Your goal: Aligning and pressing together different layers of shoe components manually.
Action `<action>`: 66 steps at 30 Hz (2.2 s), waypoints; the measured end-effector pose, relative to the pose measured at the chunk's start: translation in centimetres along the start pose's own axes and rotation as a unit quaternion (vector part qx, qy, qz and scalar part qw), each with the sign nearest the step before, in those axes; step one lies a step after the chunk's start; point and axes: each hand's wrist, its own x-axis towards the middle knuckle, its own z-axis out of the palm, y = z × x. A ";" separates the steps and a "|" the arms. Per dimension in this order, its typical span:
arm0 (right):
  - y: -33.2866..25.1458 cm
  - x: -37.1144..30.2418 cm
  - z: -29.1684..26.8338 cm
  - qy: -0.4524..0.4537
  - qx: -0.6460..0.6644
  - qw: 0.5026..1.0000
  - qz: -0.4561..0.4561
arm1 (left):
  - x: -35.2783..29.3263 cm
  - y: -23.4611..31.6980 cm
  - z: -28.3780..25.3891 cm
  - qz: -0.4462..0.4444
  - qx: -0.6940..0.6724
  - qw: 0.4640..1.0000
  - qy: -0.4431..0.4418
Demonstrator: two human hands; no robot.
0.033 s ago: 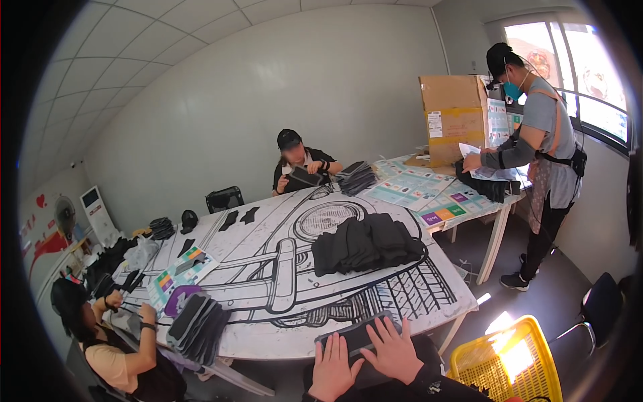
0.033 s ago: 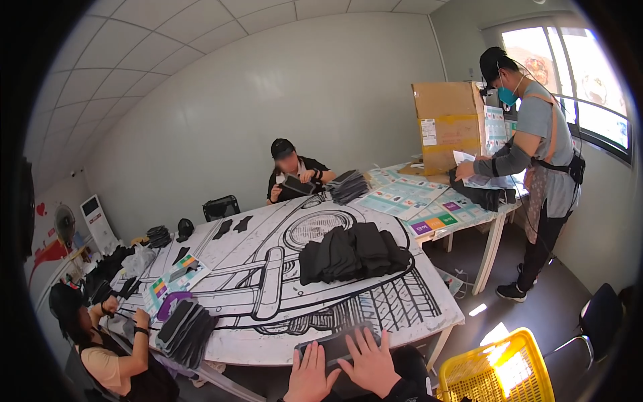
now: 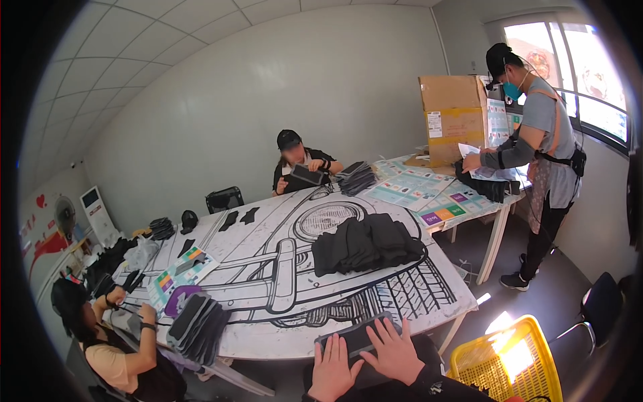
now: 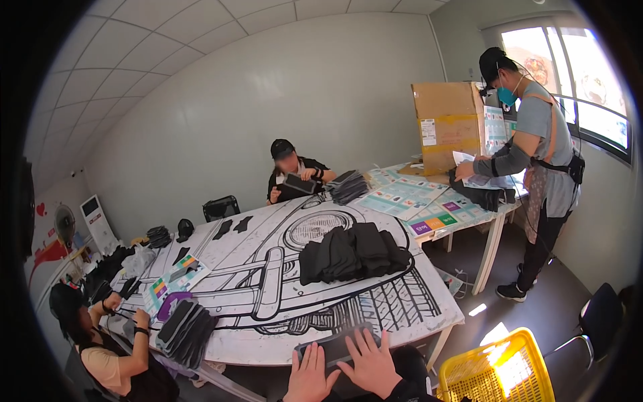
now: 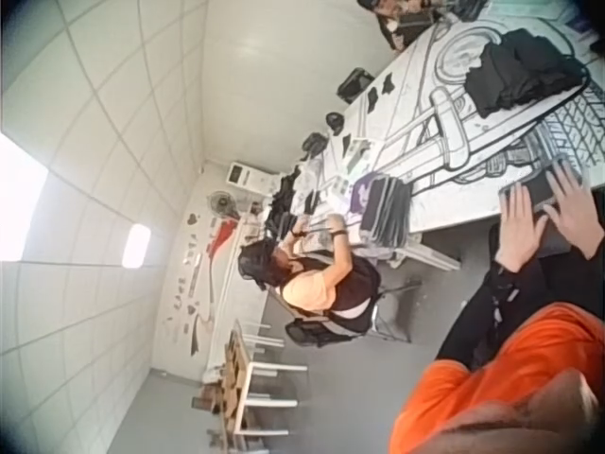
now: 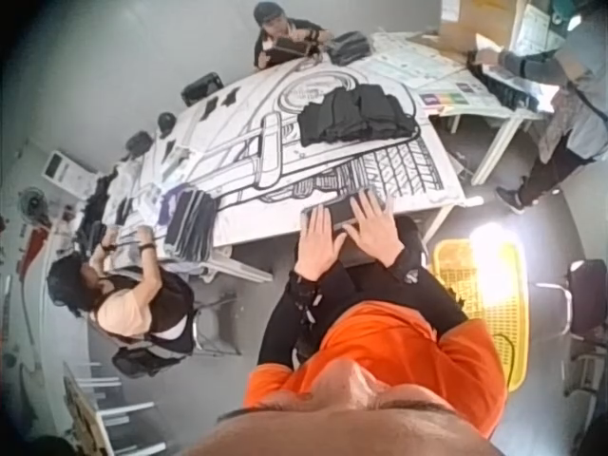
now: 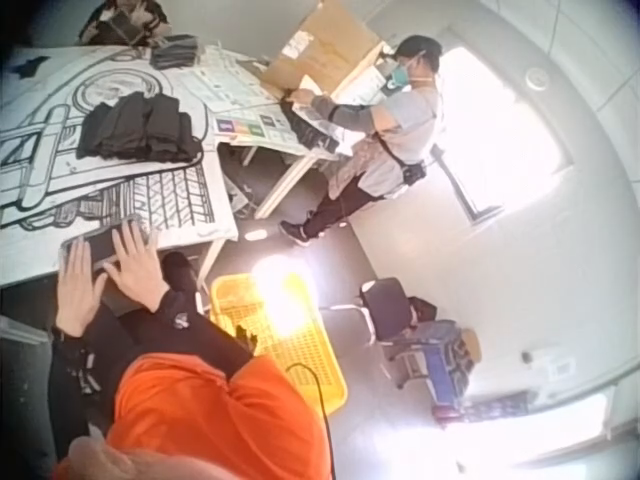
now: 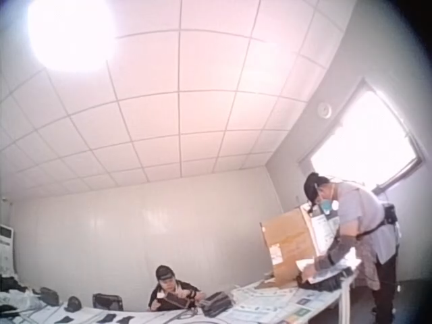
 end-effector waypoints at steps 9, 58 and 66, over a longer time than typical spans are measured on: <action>0.7 -0.9 -1.4 -0.078 -0.059 0.992 -0.080 | -4.9 -1.7 -1.4 -0.374 -0.416 0.826 0.065; 12.0 4.5 5.3 0.057 0.390 0.889 0.232 | 3.4 -13.3 10.3 -0.280 -0.667 0.685 0.086; 9.1 5.8 1.5 0.026 0.675 0.688 0.263 | 2.8 -12.4 10.3 -0.316 -0.571 0.758 0.021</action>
